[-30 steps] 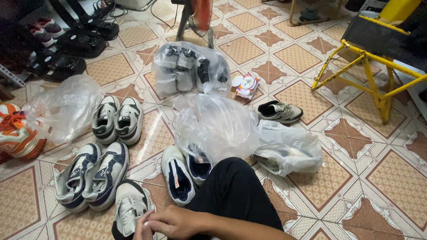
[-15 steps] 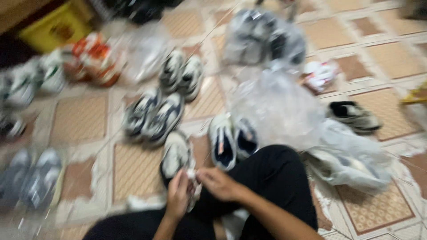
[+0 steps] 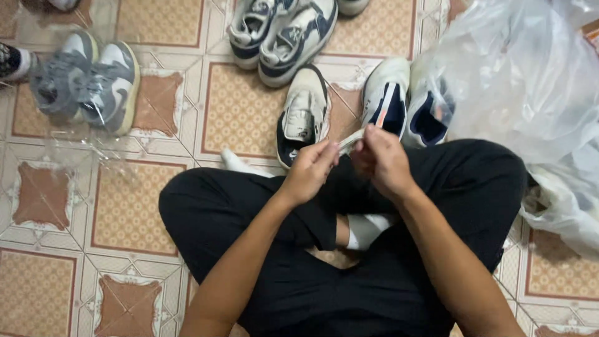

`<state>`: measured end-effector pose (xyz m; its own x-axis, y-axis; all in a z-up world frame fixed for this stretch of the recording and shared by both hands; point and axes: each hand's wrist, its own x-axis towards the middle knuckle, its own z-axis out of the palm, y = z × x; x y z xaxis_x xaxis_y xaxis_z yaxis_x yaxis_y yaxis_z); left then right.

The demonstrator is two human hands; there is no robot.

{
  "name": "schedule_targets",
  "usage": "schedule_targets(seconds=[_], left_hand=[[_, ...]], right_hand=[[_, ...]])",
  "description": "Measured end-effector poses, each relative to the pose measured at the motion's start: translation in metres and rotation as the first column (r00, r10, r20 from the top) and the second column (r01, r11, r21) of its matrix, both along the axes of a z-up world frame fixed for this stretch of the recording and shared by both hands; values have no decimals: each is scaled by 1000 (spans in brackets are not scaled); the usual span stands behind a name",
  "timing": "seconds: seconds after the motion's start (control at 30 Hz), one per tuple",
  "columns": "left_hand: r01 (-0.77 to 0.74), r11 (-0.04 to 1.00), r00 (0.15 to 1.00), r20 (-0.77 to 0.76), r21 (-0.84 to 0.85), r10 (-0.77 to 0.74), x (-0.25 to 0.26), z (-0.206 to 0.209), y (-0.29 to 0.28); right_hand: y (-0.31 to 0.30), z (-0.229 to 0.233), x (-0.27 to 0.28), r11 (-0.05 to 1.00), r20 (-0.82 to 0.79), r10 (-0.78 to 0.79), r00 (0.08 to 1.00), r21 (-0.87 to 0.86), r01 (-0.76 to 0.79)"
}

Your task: Lacing several pairs of sneakers while sitting on the floor

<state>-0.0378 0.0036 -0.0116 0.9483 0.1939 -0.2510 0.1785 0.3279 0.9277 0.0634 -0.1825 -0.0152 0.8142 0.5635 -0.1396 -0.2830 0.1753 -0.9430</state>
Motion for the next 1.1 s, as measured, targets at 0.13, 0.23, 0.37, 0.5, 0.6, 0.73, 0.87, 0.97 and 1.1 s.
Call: schedule_targets(seconds=[0.13,0.23,0.37,0.5,0.6,0.73,0.87,0.97,1.1], left_hand=[[106,933,987,75,345,-140,-2,24,-10],[101,922,986,86,374,-143,-2,30,-12],[79,921,985,113,382,-131,-6,21,-19],[4,962,991,126,273,-40,-1,-11,-37],[-97,995,992,81,-31,99,1,-6,-40],[-327,910,940,11,-255,341,8,5,-30],[-397,778,906,-72,-487,417,8,-16,-22],[-398,770,904,-70,-498,422,8,18,-10],[-405,774,906,-97,-487,413,5,24,-3]], right_hand=[[-4,17,4,985,-191,-30,981,162,62],[-5,23,4,976,-226,-7,974,210,55],[4,26,-5,954,-295,-60,954,264,142],[12,9,-15,955,-250,-143,958,219,200],[17,2,-25,953,-237,-184,954,193,232],[26,-29,-46,986,-66,-162,985,23,164],[35,-46,-58,982,313,-68,947,-145,118],[37,-47,-69,980,432,-16,902,-172,100],[41,-40,-71,981,445,11,895,-178,76]])
